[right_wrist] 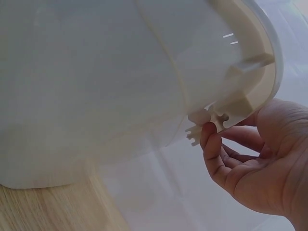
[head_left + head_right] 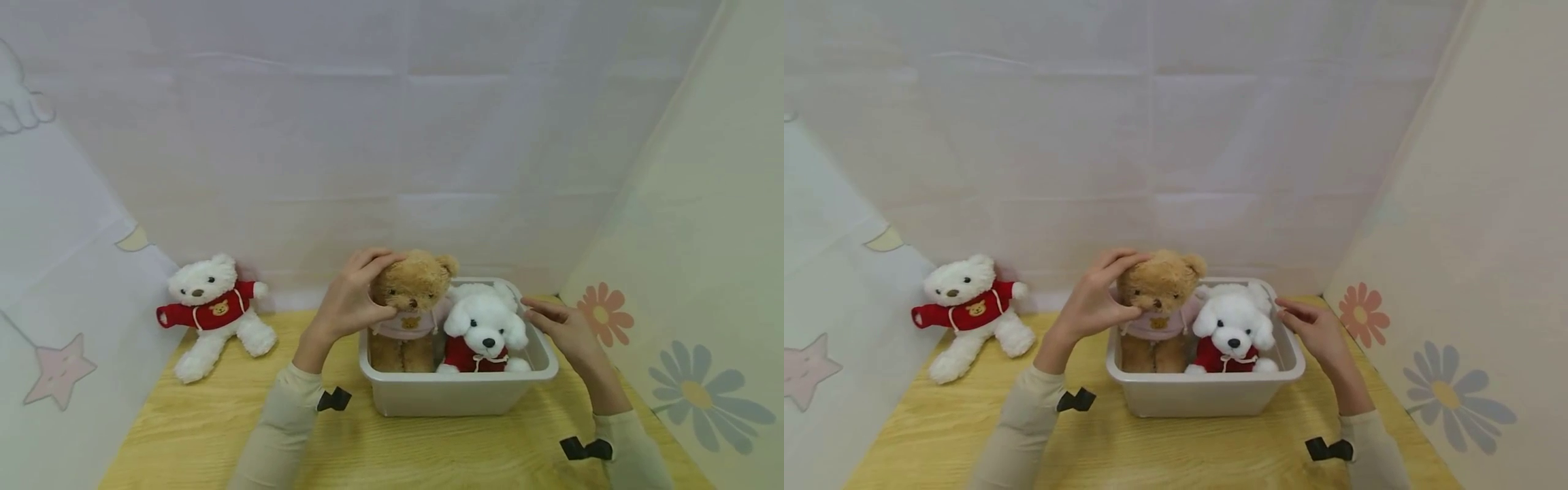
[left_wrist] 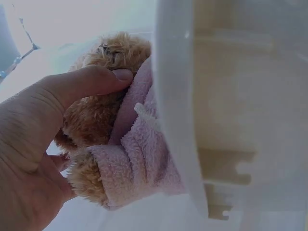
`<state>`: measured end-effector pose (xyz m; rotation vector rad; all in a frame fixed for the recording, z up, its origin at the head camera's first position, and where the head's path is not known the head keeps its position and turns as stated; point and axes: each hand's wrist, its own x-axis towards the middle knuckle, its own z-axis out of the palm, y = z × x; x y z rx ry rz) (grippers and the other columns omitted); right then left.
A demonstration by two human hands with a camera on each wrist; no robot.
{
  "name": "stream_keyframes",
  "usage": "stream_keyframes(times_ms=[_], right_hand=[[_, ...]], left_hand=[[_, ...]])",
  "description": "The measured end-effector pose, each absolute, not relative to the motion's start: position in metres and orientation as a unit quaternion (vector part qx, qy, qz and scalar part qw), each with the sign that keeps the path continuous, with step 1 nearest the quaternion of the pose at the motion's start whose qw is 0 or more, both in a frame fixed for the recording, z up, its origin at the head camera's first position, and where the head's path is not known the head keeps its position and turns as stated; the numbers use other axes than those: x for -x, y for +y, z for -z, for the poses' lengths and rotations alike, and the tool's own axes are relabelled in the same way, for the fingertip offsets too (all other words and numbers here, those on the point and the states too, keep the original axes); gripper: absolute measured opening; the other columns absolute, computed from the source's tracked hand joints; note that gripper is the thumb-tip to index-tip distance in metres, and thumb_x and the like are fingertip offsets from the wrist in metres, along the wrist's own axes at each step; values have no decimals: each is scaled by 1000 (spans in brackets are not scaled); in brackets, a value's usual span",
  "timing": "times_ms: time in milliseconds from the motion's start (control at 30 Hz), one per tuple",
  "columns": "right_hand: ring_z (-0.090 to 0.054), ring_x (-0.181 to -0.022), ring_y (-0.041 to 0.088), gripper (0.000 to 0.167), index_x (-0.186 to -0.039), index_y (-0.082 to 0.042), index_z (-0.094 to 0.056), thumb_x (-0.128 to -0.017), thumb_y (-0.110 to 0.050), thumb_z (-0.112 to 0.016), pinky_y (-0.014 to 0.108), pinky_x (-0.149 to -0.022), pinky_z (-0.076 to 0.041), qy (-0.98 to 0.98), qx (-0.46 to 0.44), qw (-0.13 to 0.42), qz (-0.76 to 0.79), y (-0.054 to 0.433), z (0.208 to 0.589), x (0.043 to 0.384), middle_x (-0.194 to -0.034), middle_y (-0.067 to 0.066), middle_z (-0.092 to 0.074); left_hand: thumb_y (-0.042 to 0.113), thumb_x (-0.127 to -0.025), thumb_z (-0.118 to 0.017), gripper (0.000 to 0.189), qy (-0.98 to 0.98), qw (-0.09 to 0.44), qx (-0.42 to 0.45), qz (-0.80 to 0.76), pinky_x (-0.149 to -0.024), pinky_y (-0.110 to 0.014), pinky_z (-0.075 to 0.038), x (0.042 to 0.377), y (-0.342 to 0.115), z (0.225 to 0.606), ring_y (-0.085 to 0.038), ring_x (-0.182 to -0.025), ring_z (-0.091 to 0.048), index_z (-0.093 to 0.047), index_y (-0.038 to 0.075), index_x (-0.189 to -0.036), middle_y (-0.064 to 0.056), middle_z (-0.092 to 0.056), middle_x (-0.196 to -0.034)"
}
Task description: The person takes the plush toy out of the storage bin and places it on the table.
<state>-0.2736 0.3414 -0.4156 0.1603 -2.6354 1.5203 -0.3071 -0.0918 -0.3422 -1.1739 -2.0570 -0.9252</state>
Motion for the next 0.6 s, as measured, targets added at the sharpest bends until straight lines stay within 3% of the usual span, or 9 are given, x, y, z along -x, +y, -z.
stream_keyframes(times_ms=[267, 600], right_hand=[[-43, -136, 36, 53, -149, -11, -54, -105, -40, -58, 15, -86, -46, -862, -58, 42, -501, 340, 415, 276, -152, 17, -46], [-45, -134, 37, 56, -148, -11, -56, -103, -45, -59, 17, -86, -47, -872, -58, 48, -484, 340, 409, 268, -151, 18, -47]], left_hand=[[1, -67, -92, 87, -754, 305, 452, 366, -100, -42, -46, 305, -104, 319, -26, -128, -48, -56, 10, -146, -8, -51, -139], [-5, -68, -91, 87, -730, 347, 435, 397, -88, -38, -54, 295, -134, 282, -23, -122, -53, -55, 6, -146, -10, -50, -138]])
